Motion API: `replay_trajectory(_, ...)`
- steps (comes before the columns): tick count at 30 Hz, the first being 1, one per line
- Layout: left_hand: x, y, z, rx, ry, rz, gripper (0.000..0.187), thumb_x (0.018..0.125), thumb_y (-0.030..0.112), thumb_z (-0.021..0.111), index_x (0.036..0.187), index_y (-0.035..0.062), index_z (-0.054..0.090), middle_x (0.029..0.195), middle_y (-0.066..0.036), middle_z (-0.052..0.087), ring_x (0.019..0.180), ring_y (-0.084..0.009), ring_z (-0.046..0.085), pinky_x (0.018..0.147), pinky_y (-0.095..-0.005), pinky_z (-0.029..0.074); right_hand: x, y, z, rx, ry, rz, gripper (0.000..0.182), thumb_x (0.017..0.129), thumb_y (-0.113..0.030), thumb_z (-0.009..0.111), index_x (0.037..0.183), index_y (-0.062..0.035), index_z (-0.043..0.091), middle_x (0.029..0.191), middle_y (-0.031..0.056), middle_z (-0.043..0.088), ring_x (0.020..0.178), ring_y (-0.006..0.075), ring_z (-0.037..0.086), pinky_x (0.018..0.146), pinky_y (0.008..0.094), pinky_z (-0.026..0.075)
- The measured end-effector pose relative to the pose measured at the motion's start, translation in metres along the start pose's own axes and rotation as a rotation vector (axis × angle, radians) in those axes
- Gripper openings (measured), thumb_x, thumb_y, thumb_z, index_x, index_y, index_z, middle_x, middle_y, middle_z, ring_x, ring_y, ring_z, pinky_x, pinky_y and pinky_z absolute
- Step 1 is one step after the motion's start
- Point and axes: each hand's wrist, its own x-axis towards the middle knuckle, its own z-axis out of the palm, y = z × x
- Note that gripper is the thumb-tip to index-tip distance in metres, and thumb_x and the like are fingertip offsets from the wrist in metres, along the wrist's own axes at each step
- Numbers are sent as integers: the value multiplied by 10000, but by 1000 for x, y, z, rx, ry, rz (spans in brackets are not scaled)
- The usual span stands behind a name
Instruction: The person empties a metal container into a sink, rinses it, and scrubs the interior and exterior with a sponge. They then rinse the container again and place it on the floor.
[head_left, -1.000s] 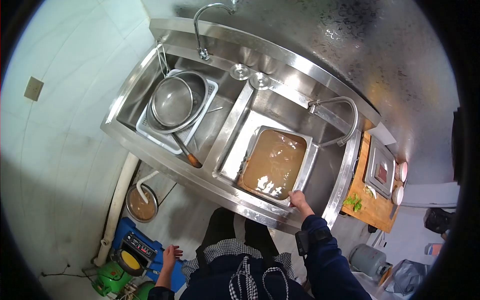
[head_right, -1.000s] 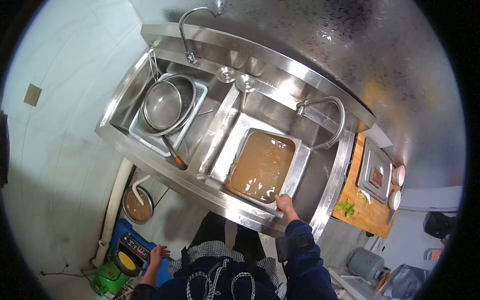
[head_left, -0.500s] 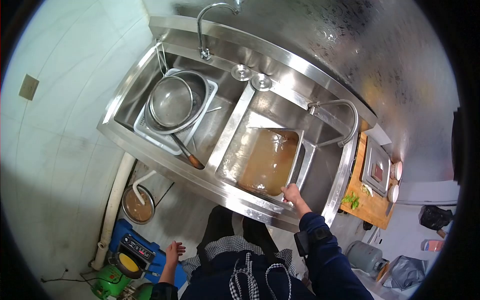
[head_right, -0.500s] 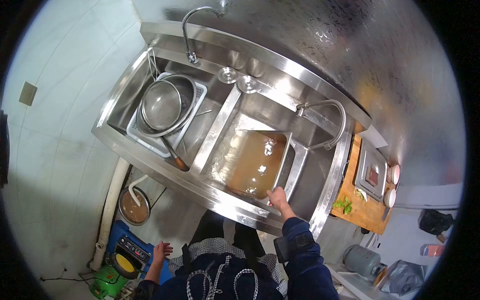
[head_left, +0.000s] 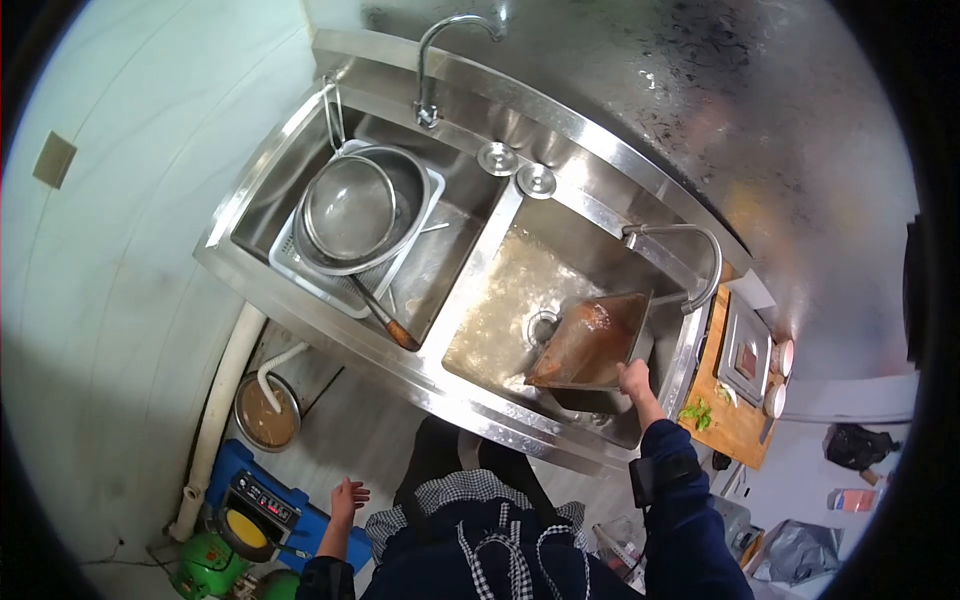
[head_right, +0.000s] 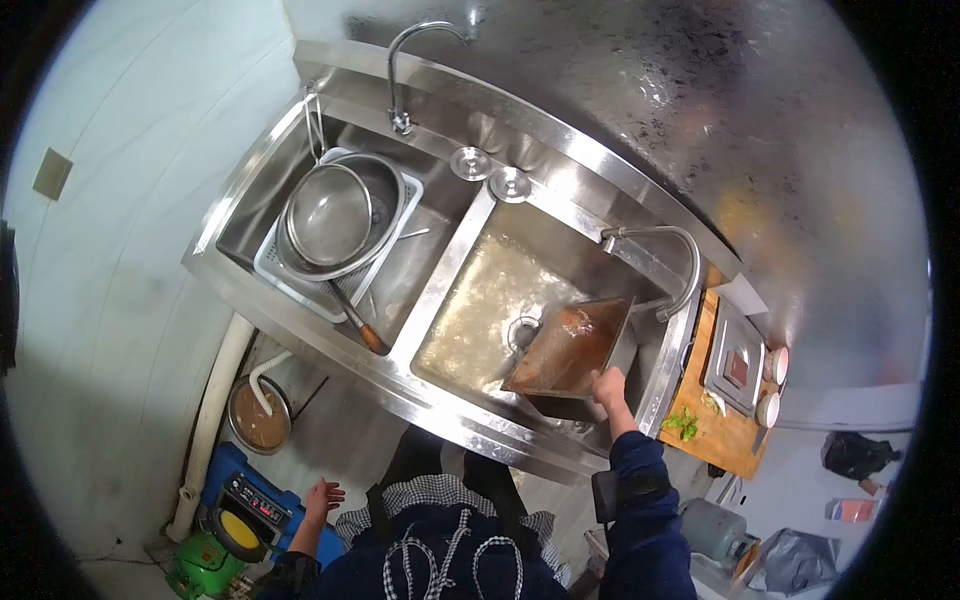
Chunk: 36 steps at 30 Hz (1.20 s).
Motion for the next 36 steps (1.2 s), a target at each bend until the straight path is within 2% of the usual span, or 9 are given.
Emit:
replay_trajectory(8,17,24,-12,-31,9,41,636,893,526,276,1021,-34,548,801,-128,626,699,-200,606,608,-312,458,31,-25,-47,-50,13,66,300,751,-175,543,568,57,596,509,166,574,523,279,617,532,366,504)
replay_trajectory(10,25,26,-17,-37,-1,44,647,888,541,278,1021,-32,549,801,-127,625,707,-200,605,612,-313,457,38,-33,-63,-896,-233,-464,203,709,-143,549,631,18,644,567,140,610,590,277,634,584,359,514)
replay_trajectory(11,29,25,-18,-54,3,31,657,882,554,278,1019,-27,551,801,-124,626,712,-200,605,618,-316,455,39,-44,-71,-975,-383,-373,167,673,-114,536,696,-14,667,682,140,639,690,285,641,658,360,513)
replay_trajectory(12,33,23,-18,-73,7,17,666,876,568,278,1017,-22,553,802,-121,627,717,-200,605,625,-318,454,40,-40,-70,-975,-381,-356,167,673,-114,536,696,-14,667,682,140,639,690,285,641,658,360,513)
replay_trajectory(14,39,19,-18,-77,-23,9,671,871,578,276,1019,-15,554,806,-117,628,721,-199,604,628,-321,452,43,-36,-67,-824,-50,-328,173,679,-100,521,722,-26,671,781,165,639,780,292,632,699,366,506)
replay_trajectory(15,43,16,-18,-86,-37,2,676,867,588,273,1020,-8,554,810,-114,628,725,-198,603,631,-324,450,39,-39,-70,-752,-40,-199,175,675,-101,519,717,-25,670,845,185,629,822,306,620,724,362,502)
replay_trajectory(22,63,-2,-3,-165,-108,-77,679,849,608,303,1046,5,546,859,-120,625,741,-210,596,654,-329,446,-28,-107,-111,-804,-25,-58,206,737,-111,509,848,-38,666,901,177,630,854,317,618,742,369,499)
replay_trajectory(28,68,-3,8,-188,-160,-81,677,849,607,309,1055,8,546,883,-118,615,776,-220,578,688,-347,442,-38,-139,-119,-903,-24,30,206,762,-113,538,917,-34,650,970,153,627,915,269,613,747,349,506)
replay_trajectory(36,72,13,2,-102,-161,-84,657,852,594,317,1029,9,560,854,-115,620,765,-227,585,682,-355,444,-51,-118,-123,-845,-6,35,209,774,-105,538,944,-67,653,998,109,629,926,244,612,683,352,524)
